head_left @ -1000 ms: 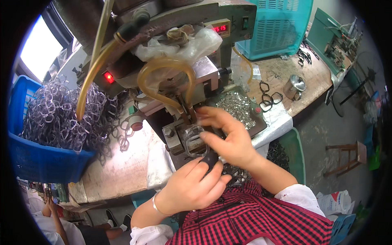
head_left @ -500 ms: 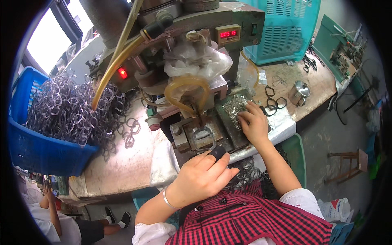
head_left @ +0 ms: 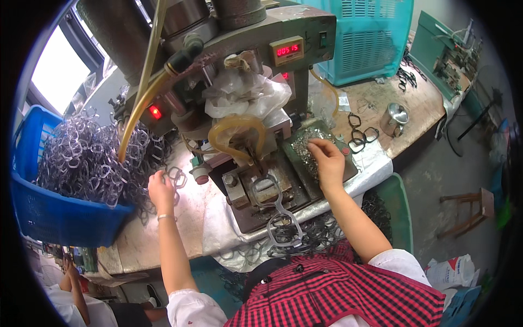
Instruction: The person repeatedly picks up small metal rings and inserts them into a press machine, then removes the processed rings and places them into a blue basket. The person continues this cycle throughout the clip.
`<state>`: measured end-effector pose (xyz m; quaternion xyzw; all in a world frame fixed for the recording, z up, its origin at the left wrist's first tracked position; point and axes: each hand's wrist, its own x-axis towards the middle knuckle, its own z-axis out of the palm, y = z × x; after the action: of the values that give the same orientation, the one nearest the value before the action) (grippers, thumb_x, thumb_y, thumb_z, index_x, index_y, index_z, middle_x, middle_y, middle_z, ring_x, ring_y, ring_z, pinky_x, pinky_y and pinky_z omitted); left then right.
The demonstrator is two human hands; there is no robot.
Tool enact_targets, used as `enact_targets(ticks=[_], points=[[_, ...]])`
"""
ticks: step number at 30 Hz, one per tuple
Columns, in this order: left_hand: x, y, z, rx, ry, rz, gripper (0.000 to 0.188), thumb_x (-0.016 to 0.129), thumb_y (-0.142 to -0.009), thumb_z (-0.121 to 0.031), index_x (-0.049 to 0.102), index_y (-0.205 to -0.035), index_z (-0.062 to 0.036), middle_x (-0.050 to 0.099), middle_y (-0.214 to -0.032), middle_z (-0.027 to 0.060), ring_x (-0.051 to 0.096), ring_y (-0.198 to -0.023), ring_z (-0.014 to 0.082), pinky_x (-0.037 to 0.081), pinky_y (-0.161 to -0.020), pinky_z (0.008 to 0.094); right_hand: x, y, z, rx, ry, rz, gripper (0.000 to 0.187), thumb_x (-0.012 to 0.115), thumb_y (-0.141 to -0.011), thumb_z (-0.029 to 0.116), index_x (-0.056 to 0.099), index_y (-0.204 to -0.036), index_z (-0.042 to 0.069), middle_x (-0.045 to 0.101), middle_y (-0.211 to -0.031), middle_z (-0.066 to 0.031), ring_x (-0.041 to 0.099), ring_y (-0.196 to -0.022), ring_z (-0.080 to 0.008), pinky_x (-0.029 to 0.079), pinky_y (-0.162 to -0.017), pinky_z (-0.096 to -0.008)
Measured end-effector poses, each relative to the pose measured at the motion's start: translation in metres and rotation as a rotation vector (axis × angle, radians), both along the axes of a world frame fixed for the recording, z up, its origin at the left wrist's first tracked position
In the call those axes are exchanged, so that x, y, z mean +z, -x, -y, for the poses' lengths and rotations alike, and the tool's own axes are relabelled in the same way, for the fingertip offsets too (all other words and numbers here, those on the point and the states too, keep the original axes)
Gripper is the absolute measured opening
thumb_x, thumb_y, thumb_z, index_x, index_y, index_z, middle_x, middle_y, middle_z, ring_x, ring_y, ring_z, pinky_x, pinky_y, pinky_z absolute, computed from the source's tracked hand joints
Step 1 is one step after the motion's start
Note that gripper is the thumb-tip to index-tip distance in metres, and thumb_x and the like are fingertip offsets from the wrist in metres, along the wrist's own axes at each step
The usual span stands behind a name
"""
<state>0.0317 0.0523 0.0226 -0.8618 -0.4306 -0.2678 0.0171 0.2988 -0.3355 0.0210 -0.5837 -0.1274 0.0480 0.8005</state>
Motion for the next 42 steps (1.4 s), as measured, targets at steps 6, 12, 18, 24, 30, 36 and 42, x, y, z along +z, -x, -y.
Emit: enact_targets(ticks=[6, 12, 18, 24, 30, 36, 42], points=[[-0.056, 0.005, -0.030, 0.408, 0.250, -0.054, 0.036, 0.069, -0.078, -0.034, 0.070, -0.103, -0.0078, 0.068, -0.107, 0.0267, 0.067, -0.101, 0.0377, 0.052, -0.088, 0.0439, 0.014, 0.010, 0.024, -0.021, 0.304, 0.229, 0.014, 0.073, -0.083, 0.003, 0.074, -0.096, 0.000, 0.072, -0.089, -0.0066, 0.065, -0.081, -0.0132, 0.050, -0.076, -0.0260], [-0.026, 0.009, 0.066, 0.043, 0.125, -0.002, 0.012, 0.062, -0.076, -0.007, 0.064, -0.087, -0.0069, 0.067, -0.079, 0.0188, 0.066, -0.078, 0.0365, 0.051, -0.071, 0.0442, 0.057, 0.037, 0.044, 0.104, 0.374, 0.411, 0.012, 0.071, -0.080, 0.000, 0.074, -0.091, 0.000, 0.071, -0.089, -0.0101, 0.067, -0.083, -0.0202, 0.051, -0.078, -0.0298], [-0.003, -0.020, 0.122, -0.331, 0.810, 0.965, 0.030, 0.062, -0.092, -0.001, 0.054, -0.122, -0.0020, 0.058, -0.086, 0.0014, 0.055, -0.072, 0.0114, 0.045, -0.064, 0.0249, 0.086, 0.056, -0.004, 0.349, 0.204, 0.377, 0.032, 0.070, -0.081, 0.002, 0.065, -0.113, -0.002, 0.070, -0.099, -0.0093, 0.067, -0.089, -0.0160, 0.051, -0.083, -0.0287], [0.064, -0.015, 0.202, -0.640, 1.524, 1.355, 0.023, 0.045, -0.106, -0.026, 0.057, -0.104, -0.0064, 0.065, -0.094, 0.0125, 0.056, -0.064, 0.0139, 0.048, -0.059, 0.0246, 0.082, 0.067, -0.016, 0.377, 0.055, 0.215, 0.048, 0.069, -0.082, -0.001, 0.054, -0.127, -0.006, 0.068, -0.097, -0.0069, 0.064, -0.092, -0.0115, 0.049, -0.086, -0.0254], [0.135, -0.006, 0.274, -1.004, 1.809, 1.225, 0.032, 0.039, -0.104, -0.038, 0.046, -0.094, -0.0090, 0.065, -0.077, 0.0276, 0.051, -0.040, 0.0178, 0.041, -0.038, 0.0221, 0.104, 0.080, -0.018, 0.458, -0.030, 0.005, 0.050, 0.066, -0.086, -0.001, 0.049, -0.133, -0.004, 0.069, -0.092, -0.0045, 0.062, -0.092, -0.0087, 0.047, -0.085, -0.0245], [0.123, -0.047, 0.299, -0.810, 2.292, 0.625, 0.026, 0.036, -0.107, -0.030, 0.048, -0.101, -0.0084, 0.069, -0.092, 0.0291, 0.063, -0.062, 0.0199, 0.048, -0.051, 0.0261, 0.098, 0.052, 0.013, 0.386, 0.341, 0.628, 0.034, 0.064, -0.084, 0.004, 0.066, -0.118, 0.001, 0.064, -0.127, -0.0177, 0.064, -0.114, -0.0322, 0.048, -0.100, -0.0400], [0.093, -0.067, 0.300, -0.736, 2.248, 0.698, 0.038, 0.036, -0.105, -0.031, 0.057, -0.112, -0.0004, 0.070, -0.087, 0.0224, 0.069, -0.077, 0.0247, 0.055, -0.065, 0.0294, 0.011, -0.016, 0.045, -0.061, 1.001, 0.910, 0.025, 0.075, -0.076, 0.015, 0.073, -0.100, 0.010, 0.060, -0.123, -0.0200, 0.050, -0.127, -0.0411, 0.047, -0.099, -0.0485]])
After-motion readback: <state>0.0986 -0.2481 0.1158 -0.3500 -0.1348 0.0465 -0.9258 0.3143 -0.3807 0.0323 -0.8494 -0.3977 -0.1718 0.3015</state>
